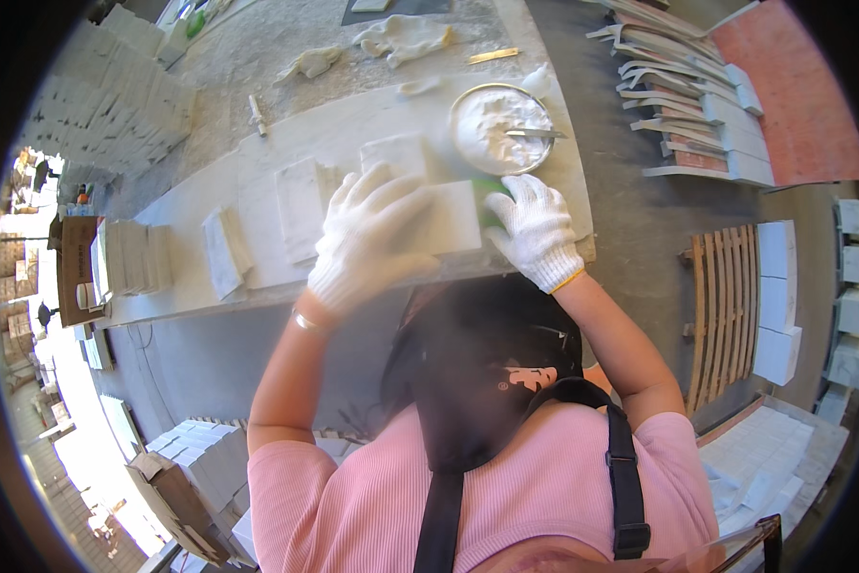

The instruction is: The person repeatedly scoops white adhesive from a container with a small metal spatula and spreads it onto the edges of rectangular white tiles. They then use a green plastic scraper to smooth the adhesive along the tile edges. The person handles multiple tiles one at a time, placing each treated tile on the workbench.

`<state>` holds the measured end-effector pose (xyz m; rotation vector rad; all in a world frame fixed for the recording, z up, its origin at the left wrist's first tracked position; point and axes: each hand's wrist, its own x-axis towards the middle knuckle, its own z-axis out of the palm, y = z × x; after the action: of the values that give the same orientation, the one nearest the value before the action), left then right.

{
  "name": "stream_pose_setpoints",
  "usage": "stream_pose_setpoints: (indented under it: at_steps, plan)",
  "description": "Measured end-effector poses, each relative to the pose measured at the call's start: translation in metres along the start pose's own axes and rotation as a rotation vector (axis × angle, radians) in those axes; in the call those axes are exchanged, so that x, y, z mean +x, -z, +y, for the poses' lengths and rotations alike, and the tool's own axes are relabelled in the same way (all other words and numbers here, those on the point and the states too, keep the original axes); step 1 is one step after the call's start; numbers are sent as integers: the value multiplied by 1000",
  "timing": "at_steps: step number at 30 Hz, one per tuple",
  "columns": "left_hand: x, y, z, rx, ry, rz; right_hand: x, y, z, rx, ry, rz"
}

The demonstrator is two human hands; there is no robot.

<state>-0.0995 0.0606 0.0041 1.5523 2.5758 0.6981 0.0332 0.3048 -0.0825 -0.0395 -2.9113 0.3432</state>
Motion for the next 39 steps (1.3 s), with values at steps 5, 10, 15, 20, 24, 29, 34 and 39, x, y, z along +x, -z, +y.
stream_pose_setpoints:
  at_steps: [5,10,15,20,24,29,34,39]
  plan:
    - [0,-4,-2,1,10,13,-14,22,3,387,-340,-24]
    - [-1,-6,-4,-25,17,17,-32,41,-21,1264,-569,89]
    - [1,-4,-6,-33,-22,25,0,24,-47,1084,-355,221]
    - [-1,-5,-6,-30,-17,41,4,40,-50,1380,-403,154]
    - [-2,-6,-8,-40,-29,50,-8,50,-58,902,-331,69]
    - [0,-5,-5,-25,-31,51,8,49,-49,1085,-378,112]
    - [-1,-2,-7,-49,-18,26,-8,54,-53,820,-274,-56]
    - [0,-2,-8,-46,-50,43,0,44,-48,1051,-296,144]
